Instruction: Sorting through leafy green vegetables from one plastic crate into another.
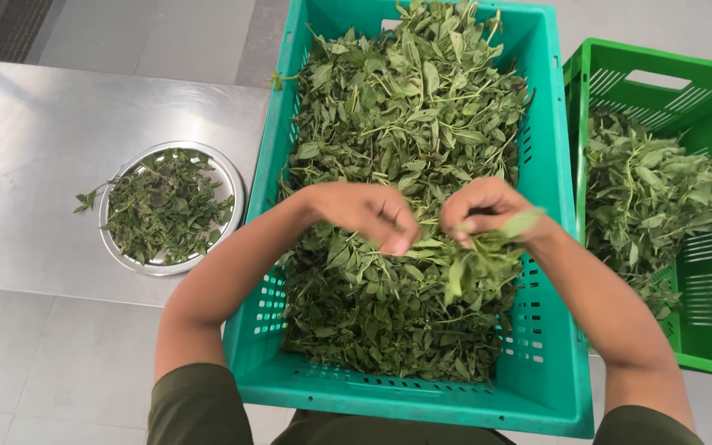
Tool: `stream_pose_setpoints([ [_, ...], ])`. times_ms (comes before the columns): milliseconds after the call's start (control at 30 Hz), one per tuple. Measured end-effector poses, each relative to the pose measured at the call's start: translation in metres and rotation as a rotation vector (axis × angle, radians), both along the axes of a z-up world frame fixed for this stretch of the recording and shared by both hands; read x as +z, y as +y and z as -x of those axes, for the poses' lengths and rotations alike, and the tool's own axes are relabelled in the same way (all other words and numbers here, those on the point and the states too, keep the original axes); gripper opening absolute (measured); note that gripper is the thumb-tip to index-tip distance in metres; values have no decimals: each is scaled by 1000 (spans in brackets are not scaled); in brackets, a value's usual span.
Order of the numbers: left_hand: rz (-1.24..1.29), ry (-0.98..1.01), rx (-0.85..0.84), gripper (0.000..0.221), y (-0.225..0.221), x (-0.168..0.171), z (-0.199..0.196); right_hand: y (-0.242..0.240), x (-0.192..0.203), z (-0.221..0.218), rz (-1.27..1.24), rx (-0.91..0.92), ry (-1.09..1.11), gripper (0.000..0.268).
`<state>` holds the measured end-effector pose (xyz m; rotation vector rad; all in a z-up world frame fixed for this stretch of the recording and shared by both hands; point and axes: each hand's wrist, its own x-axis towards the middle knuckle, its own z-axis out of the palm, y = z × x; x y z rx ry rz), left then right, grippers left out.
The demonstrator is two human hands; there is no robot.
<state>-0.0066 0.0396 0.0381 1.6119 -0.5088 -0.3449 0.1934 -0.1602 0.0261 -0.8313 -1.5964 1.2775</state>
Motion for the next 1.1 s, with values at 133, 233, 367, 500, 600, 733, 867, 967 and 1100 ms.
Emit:
stream_pose_setpoints([
  [133, -83, 55, -322, 33, -17, 19, 8, 5, 9, -1, 26, -458, 80, 21],
  [233, -242, -29, -183, 36, -26, 14, 5, 14, 6, 6, 117, -751, 67, 20],
  [367, -380, -272, 566, 36, -25, -1, -12, 22, -1, 7, 60, -877, -48, 20],
  [500, -322, -278, 842, 37, -27, 7, -15, 23, -10, 10, 35, -901, -235, 20],
  [600, -338, -435, 784, 32, -30, 4, -15, 23, -17, 15, 20, -841, -191, 17],
  [733, -357, -498, 863, 18, -29, -7, -17, 22, -7, 18, 55, -826, -221, 13],
  [867, -157, -419, 999, 10, -21, 1, -15, 21, -17, 0, 164, -814, -191, 11],
  [967, -82, -475, 924, 8, -21, 6, -13, 22, -7, 7, 96, -804, -93, 11],
  [1100, -5, -410, 915, 8, -25, 7, -13, 20, 0, 13, 89, -963, -66, 9],
])
